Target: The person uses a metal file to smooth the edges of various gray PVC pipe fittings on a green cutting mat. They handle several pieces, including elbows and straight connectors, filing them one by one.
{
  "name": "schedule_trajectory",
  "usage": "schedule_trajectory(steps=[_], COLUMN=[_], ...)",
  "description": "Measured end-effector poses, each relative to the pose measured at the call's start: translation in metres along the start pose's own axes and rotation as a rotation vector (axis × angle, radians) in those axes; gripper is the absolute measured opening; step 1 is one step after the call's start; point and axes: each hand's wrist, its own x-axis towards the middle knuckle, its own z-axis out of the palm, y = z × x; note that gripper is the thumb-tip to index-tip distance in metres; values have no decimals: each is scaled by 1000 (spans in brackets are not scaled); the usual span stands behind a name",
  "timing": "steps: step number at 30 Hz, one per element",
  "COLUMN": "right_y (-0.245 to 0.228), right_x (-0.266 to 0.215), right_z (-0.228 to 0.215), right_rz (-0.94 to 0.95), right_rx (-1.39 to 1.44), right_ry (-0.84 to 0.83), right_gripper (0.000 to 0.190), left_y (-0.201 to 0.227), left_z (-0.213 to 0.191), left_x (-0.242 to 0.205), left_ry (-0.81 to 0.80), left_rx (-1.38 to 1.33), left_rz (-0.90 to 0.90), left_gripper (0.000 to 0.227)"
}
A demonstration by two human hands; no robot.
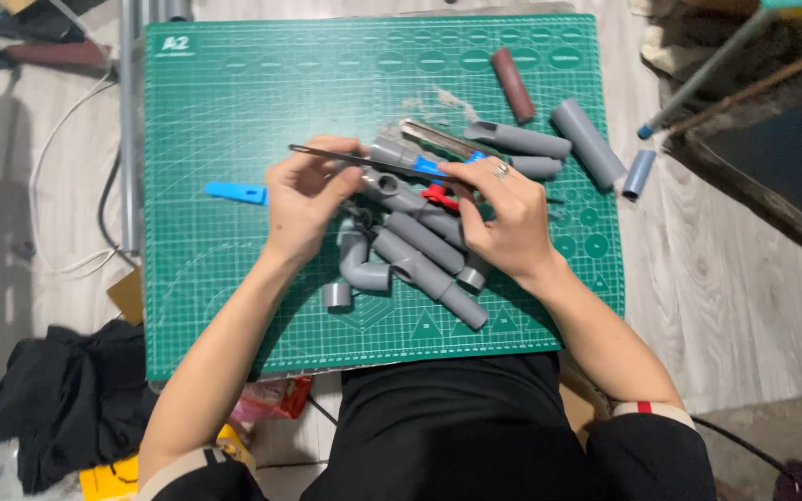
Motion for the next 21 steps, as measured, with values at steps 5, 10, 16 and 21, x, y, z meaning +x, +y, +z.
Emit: schedule_trajectory(steps=[5, 10, 16, 21], right_y=[-20, -12, 25, 42], right_x=[20, 17, -1, -16], right_z=[-30, -68, -95, -89], right_rz=[0, -56, -121, -223], right_rx=[-16, -111, -182, -201], right_ry=[-27, -76, -101, -63], right_gripper=[24, 22, 22, 45], left_y=[-12, -3, -9, -9], left_z=[-10, -4, -9, -13], left_x=[-4, -12, -20, -22], left_ry=[-85, -255, -61, -129], left_rx=[-2, 138, 100, 201], left_rz=[-25, -29, -129, -102], left_gripper=[26, 30, 28, 29])
